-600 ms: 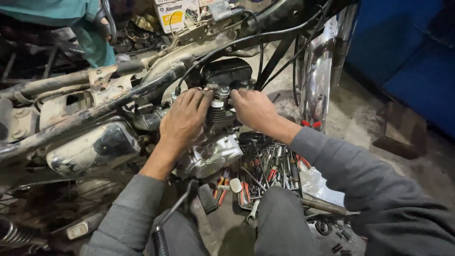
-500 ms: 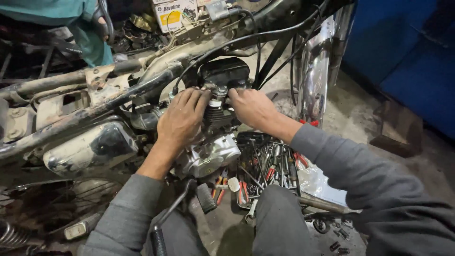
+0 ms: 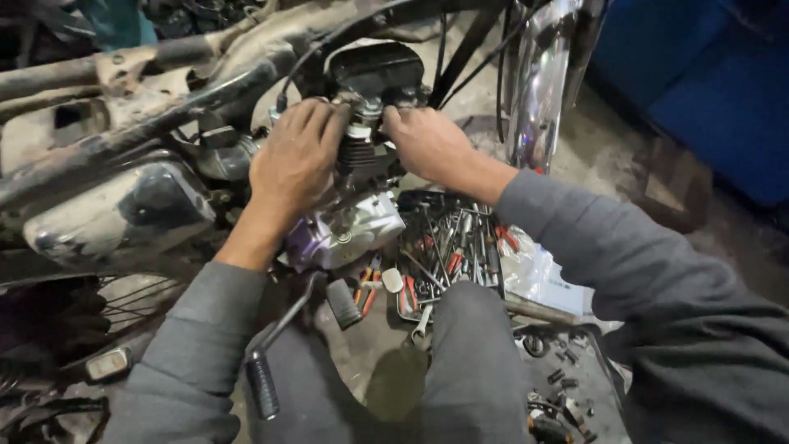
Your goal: Adjusting and assembling components of a motorcycle engine using various hand tools.
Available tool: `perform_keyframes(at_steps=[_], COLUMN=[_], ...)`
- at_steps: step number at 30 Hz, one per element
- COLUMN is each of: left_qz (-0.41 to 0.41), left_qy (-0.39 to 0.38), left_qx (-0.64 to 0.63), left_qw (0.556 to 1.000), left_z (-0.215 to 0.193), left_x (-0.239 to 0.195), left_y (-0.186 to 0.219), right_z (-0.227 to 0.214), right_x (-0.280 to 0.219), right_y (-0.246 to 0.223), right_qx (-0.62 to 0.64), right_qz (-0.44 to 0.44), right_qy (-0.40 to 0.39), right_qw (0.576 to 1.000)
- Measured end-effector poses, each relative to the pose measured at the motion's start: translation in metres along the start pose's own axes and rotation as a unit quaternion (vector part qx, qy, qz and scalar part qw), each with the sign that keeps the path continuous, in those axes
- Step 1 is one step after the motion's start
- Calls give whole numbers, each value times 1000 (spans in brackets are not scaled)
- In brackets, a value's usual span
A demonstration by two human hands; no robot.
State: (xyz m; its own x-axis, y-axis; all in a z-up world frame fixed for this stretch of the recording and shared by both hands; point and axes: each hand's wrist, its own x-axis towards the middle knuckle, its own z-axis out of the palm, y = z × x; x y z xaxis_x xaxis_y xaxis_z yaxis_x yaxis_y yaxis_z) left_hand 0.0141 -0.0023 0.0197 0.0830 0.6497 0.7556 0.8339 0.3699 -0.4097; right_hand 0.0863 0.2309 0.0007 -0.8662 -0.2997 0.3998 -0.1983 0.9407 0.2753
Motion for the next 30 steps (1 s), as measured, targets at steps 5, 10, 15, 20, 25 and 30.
perform_keyframes(at_steps=[5, 10, 15, 20, 25, 30], left_qz=[-1, 0, 0, 17, 25, -54], left_qy=[17, 24, 10, 17, -55, -109], left_qx=[18, 38, 44, 42, 22, -199], left_qw=[1000, 999, 999, 999, 998, 973], left_z=[7, 1, -6, 7, -10, -29], left_x=[-4, 0, -1, -4, -5, -4], left_y=[0, -2, 6, -2, -3, 7], right_z=[3, 6, 38, 19, 13, 63], right_x=[2, 1, 6, 3, -28, -134], right_y=[-1, 1, -8, -7, 16, 54], right_qx=[44, -87, 70, 58, 216, 287], right_qz=[35, -61, 151, 76, 147, 333], right_qy=[16, 85, 42, 102, 80, -134], right_qw=[998, 991, 985, 990, 962, 888])
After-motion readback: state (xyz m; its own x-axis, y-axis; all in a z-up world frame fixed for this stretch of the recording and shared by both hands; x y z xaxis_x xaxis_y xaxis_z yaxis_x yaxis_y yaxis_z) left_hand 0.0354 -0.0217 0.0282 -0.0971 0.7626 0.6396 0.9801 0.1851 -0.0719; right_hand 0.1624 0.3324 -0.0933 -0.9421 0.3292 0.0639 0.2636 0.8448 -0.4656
